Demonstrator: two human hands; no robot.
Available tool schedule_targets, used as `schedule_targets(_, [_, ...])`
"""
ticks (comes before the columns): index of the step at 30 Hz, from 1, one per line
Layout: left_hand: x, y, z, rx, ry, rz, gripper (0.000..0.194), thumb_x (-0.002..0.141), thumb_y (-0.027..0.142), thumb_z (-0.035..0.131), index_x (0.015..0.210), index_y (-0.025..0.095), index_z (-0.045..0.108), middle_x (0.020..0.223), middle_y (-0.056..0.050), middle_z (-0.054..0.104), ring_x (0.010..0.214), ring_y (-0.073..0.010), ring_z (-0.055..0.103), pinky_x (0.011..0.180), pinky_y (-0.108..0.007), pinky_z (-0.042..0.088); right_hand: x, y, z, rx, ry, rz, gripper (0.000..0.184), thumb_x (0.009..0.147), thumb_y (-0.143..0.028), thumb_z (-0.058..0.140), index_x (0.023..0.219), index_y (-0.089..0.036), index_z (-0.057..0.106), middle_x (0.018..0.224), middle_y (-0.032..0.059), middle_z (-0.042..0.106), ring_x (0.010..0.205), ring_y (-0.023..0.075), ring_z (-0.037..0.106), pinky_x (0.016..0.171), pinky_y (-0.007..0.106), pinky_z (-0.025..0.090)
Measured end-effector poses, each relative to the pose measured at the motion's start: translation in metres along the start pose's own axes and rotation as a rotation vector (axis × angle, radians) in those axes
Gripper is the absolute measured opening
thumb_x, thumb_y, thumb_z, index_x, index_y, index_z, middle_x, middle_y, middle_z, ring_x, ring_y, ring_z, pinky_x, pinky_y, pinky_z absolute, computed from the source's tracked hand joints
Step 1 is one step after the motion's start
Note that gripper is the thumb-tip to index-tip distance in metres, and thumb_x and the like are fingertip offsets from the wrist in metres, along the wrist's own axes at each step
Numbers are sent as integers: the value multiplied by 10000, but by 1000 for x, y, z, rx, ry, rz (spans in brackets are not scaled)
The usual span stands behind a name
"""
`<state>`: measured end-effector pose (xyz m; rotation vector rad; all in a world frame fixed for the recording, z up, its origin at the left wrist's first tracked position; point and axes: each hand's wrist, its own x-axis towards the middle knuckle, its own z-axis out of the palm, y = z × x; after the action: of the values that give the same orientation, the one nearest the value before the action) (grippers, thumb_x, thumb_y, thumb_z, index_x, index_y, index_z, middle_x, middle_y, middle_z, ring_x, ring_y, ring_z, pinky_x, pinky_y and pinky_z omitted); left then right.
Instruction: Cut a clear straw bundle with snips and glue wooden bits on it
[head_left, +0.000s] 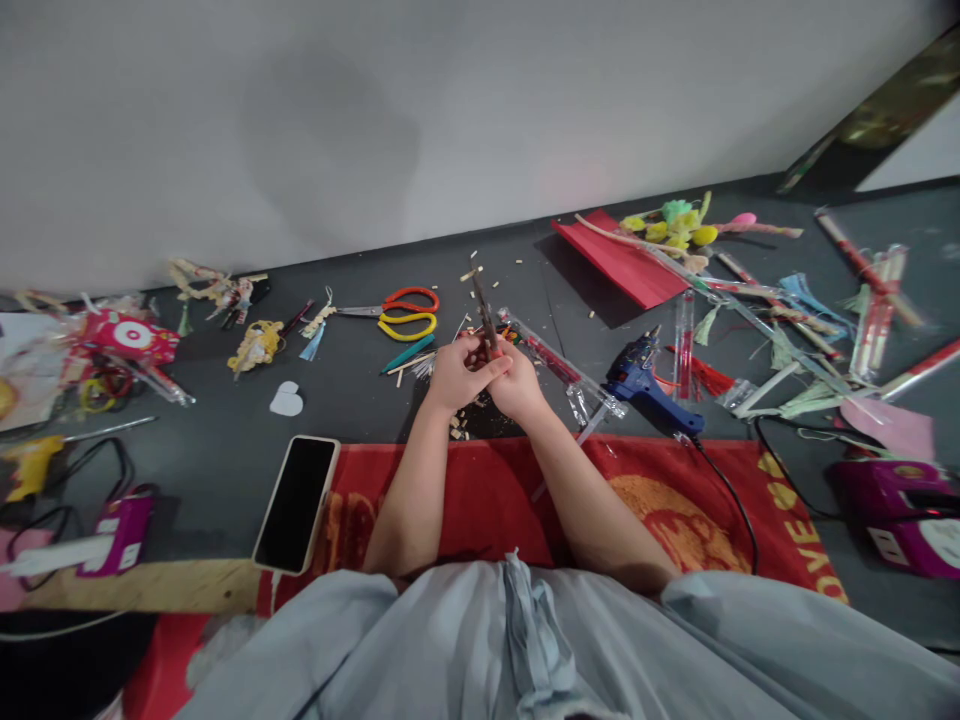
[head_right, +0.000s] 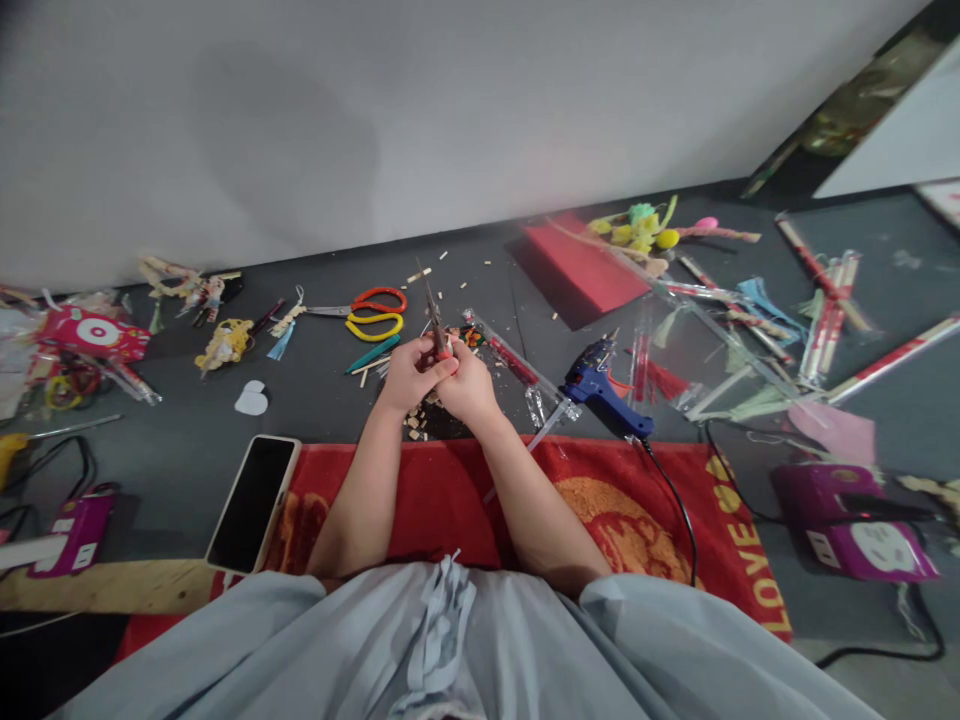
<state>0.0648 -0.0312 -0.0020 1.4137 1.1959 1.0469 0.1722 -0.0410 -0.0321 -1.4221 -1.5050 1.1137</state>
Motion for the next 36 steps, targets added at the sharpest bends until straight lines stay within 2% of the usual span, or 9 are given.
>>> schedule_targets(11, [-1, -4, 1, 16, 19, 2, 416, 555, 490, 771, 732, 138, 637, 581, 34, 557, 507, -65, 472, 496, -202, 397, 0, -3, -3, 8, -23, 1, 345, 791, -319, 453, 1086, -218, 598, 975, 72, 701, 909, 245, 647, 806, 389, 508])
schedule_targets(16, [0, -12, 0, 24, 23, 48, 470, 589, 509, 752, 870, 142, 667, 756, -32, 671, 677, -129, 607, 620, -246, 489, 0, -5, -6, 11, -44, -31, 354, 761, -319, 462, 1079, -224, 583, 977, 64, 691, 914, 235, 638, 811, 373, 495])
schedule_targets(19, [1, -16, -4, -105, 40, 106, 558, 610, 583, 714, 943, 139, 656, 880, -85, 707, 796, -167, 654, 723, -281, 524, -1, -12, -9, -35, -54, -26, 394, 706, -328, 501, 1077, -212, 565, 940, 59, 684, 865, 235, 631, 781, 365, 490])
schedule_targets(21, [3, -17, -7, -215, 115, 127, 574, 674, 643, 625, 961, 146, 632, 923, -104, 708, 826, -174, 667, 746, -292, 531, -3, -17, -11, -121, -65, 0, 388, 682, -344, 524, 1039, -199, 564, 875, 58, 677, 795, 237, 622, 737, 362, 485])
schedule_targets(24, [6, -18, -14, -296, 342, 123, 535, 713, 653, 579, 962, 180, 585, 966, -93, 691, 787, -158, 666, 656, -267, 528, -4, -22, -14, -266, -83, -10, 355, 682, -321, 526, 1014, -200, 562, 828, 55, 669, 744, 240, 616, 693, 351, 475])
schedule_targets(26, [8, -19, -20, -299, 508, 142, 504, 702, 637, 605, 939, 196, 559, 941, -69, 673, 733, -135, 652, 596, -240, 508, -5, -22, -15, -332, -84, -60, 384, 676, -279, 521, 1051, -203, 558, 875, 65, 677, 789, 254, 629, 709, 355, 479])
schedule_targets(28, [8, -18, -25, -273, 612, 182, 487, 707, 628, 608, 940, 205, 544, 875, -41, 649, 664, -108, 623, 562, -222, 483, -6, -21, -15, -374, -74, -116, 430, 662, -248, 521, 1089, -198, 554, 942, 85, 681, 852, 273, 636, 738, 368, 485])
schedule_targets(31, [6, -16, -29, -213, 658, 238, 464, 740, 616, 583, 961, 211, 537, 800, -12, 608, 595, -85, 583, 524, -211, 455, -7, -19, -14, -402, -59, -161, 454, 657, -236, 520, 1108, -185, 551, 1003, 108, 677, 901, 292, 634, 754, 383, 492])
schedule_targets(36, [3, -13, -27, -171, 688, 282, 428, 761, 604, 571, 904, 202, 546, 696, 15, 574, 510, -68, 522, 479, -207, 426, -7, -20, -14, -431, -58, -152, 446, 673, -241, 517, 1112, -174, 551, 1029, 121, 670, 919, 298, 628, 776, 400, 494])
